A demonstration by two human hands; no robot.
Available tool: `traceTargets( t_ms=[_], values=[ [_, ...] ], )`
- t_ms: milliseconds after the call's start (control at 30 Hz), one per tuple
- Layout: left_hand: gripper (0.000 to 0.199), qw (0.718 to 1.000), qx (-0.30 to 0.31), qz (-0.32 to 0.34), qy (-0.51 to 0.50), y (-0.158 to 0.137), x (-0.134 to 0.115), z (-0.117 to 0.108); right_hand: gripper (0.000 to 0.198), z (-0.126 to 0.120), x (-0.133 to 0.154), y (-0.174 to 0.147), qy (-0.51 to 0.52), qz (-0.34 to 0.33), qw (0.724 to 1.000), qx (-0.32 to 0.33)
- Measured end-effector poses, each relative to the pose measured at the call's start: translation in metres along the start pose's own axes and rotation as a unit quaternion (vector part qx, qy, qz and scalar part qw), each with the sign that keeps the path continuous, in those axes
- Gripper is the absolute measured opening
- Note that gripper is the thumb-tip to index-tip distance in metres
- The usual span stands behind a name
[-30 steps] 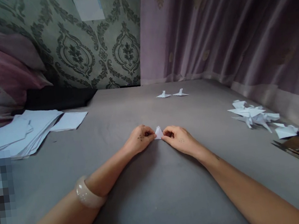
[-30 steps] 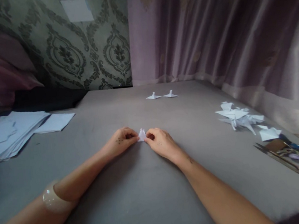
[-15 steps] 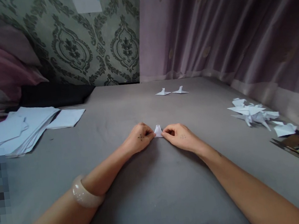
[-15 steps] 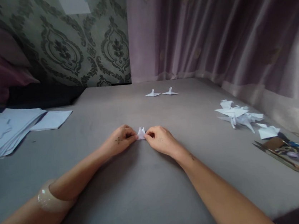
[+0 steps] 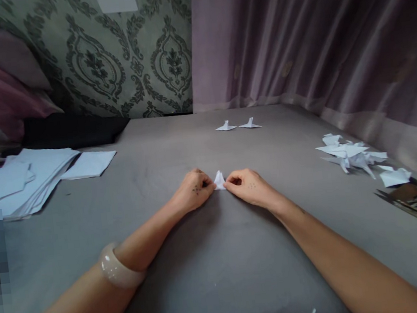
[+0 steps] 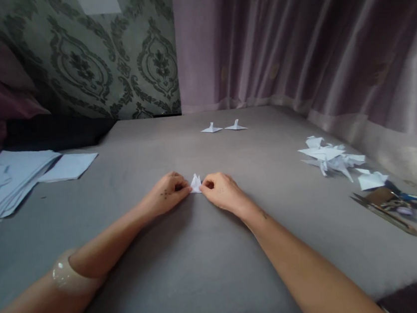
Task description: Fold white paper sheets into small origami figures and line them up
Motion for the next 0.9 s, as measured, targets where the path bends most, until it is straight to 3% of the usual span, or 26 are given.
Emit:
traceTargets(
  t_ms=[600, 767, 900],
  values=[
    [0.017, 0.999, 0.036, 0.004, 0.010, 0.007, 0.004, 0.004, 0.009, 0.002, 0.003, 0.004, 0.017, 0.066, 0.997, 0.030],
    [0.011, 0.999, 0.005, -0.008, 0.034, 0.004, 0.007, 0.003, 0.009, 0.002, 0.002, 0.004, 0.016, 0.070, 0.997, 0.041],
    [0.011, 0.995, -0.012, 0.054, 0.077, -0.003, -0.006, 0.005, 0.012, 0.005, -0.007, 0.008, 0.055, 0.049, 0.997, 0.019]
  ],
)
Point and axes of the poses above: each hand's wrist, its own y-axis towards the middle knuckle, its own z-axis out of the palm, x = y × z, the point moved 6 cm from there along y, towards the middle knuckle, and after that the axes turned 8 degrees about -y, right-handed, at the moved point
